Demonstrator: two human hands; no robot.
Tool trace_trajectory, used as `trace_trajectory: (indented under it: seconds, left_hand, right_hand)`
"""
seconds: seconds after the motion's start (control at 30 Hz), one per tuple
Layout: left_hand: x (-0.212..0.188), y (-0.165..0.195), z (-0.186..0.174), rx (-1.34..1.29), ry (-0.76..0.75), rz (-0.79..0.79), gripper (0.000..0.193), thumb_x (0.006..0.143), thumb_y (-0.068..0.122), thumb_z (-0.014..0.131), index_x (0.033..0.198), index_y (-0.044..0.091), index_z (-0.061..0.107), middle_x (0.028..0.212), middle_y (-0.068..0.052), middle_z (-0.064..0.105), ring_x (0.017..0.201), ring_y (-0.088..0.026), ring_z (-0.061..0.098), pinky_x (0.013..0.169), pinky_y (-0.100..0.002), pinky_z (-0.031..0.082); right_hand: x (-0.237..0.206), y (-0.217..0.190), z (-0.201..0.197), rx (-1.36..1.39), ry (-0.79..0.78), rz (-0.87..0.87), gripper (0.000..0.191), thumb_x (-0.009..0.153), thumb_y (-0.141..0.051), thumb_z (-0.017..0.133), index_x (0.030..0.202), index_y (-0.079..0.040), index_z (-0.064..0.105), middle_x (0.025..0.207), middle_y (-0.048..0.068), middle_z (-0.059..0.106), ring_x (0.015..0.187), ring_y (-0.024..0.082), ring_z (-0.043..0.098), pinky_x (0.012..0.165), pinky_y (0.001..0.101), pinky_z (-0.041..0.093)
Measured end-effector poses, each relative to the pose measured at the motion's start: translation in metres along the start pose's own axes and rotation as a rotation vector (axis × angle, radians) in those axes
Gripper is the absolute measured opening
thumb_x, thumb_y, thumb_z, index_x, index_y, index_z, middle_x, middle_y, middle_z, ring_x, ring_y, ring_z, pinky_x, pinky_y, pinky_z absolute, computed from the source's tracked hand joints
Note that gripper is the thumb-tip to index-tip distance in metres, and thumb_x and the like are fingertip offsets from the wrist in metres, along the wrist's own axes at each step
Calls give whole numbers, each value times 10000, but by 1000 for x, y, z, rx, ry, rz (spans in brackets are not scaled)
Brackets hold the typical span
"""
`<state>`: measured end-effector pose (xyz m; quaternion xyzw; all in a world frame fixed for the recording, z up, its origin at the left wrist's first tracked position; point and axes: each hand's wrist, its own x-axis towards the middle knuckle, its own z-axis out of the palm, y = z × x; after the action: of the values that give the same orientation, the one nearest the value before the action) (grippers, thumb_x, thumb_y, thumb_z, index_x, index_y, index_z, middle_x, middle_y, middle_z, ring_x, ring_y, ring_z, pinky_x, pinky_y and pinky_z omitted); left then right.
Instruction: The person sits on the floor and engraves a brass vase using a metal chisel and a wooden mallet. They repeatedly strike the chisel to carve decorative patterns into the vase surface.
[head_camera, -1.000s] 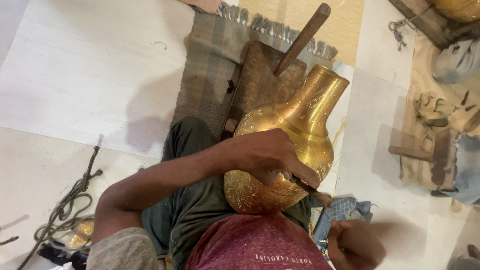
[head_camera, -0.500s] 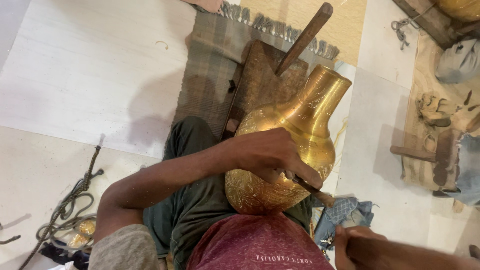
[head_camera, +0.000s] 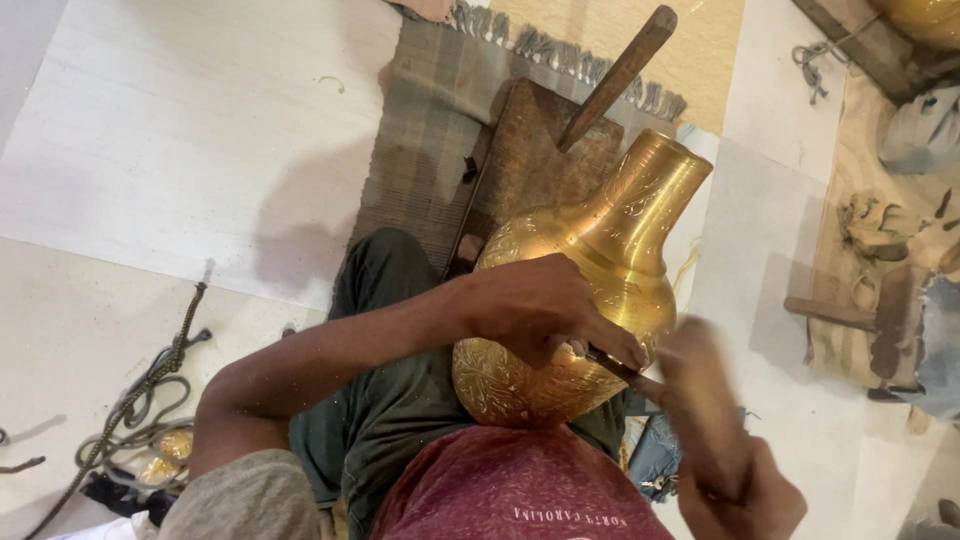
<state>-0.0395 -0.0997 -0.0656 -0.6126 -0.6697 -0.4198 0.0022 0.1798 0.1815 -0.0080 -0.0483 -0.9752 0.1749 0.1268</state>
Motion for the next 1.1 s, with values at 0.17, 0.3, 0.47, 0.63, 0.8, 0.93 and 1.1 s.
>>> trace_trajectory:
  seconds: [0.17,0.3,0.47,0.63,0.8,0.93,1.1]
  left_hand:
    - [-5,-5,3,-51,38,14,880,718,-48,752,1428,431,552,682,53,616,585,-124,583,509,-267,447]
    - [-1,-8,8,-98,106,38,881,718,-40,751,1420,451,544,668,57,610,562,-118,569,508,-281,439]
    - [1,-5,6,-22,31,-15,935,693,-73,731,1439,453,526,663,61,613,552,-119,546,487,-282,438]
    - [1,0,2,-51,16,-63,953,665,-57,741,1444,443,515,640,47,573,546,-127,531,502,-281,455]
    - [-4,3,-3,-138,27,-113,900,674,-42,742,1408,447,561,593,36,549,515,-136,507,505,-306,430]
    - [-5,2,-2,-108,7,-75,852,707,-42,721,1419,400,567,616,35,574,543,-111,532,518,-306,439]
    - [-1,-3,4,-42,-61,-113,850,761,-104,683,1446,383,555,709,71,632,514,-115,555,452,-283,491]
  right_hand:
    - [1,-2,7,162,7,57,175,816,-78,740,920,-77,598,664,68,633,570,140,618,578,267,484]
    - [2,0,10,166,-11,110,184,807,-81,741,928,-73,603,662,68,632,575,137,627,576,271,491]
    - [5,3,5,111,-27,83,197,796,-86,744,938,-68,609,661,69,632,581,134,637,573,276,499]
    - [18,-8,-5,48,-64,70,212,784,-90,746,948,-63,615,660,69,632,587,130,648,571,282,508]
    - [27,-13,-5,117,-30,56,228,773,-94,748,958,-58,620,658,69,632,593,127,658,568,287,516]
    - [18,-2,-9,-58,-115,65,242,763,-98,750,966,-55,625,657,70,631,598,125,667,566,292,523]
    - [34,-14,-14,-65,-70,-36,197,813,-129,752,919,-53,604,648,40,604,581,104,635,554,231,497]
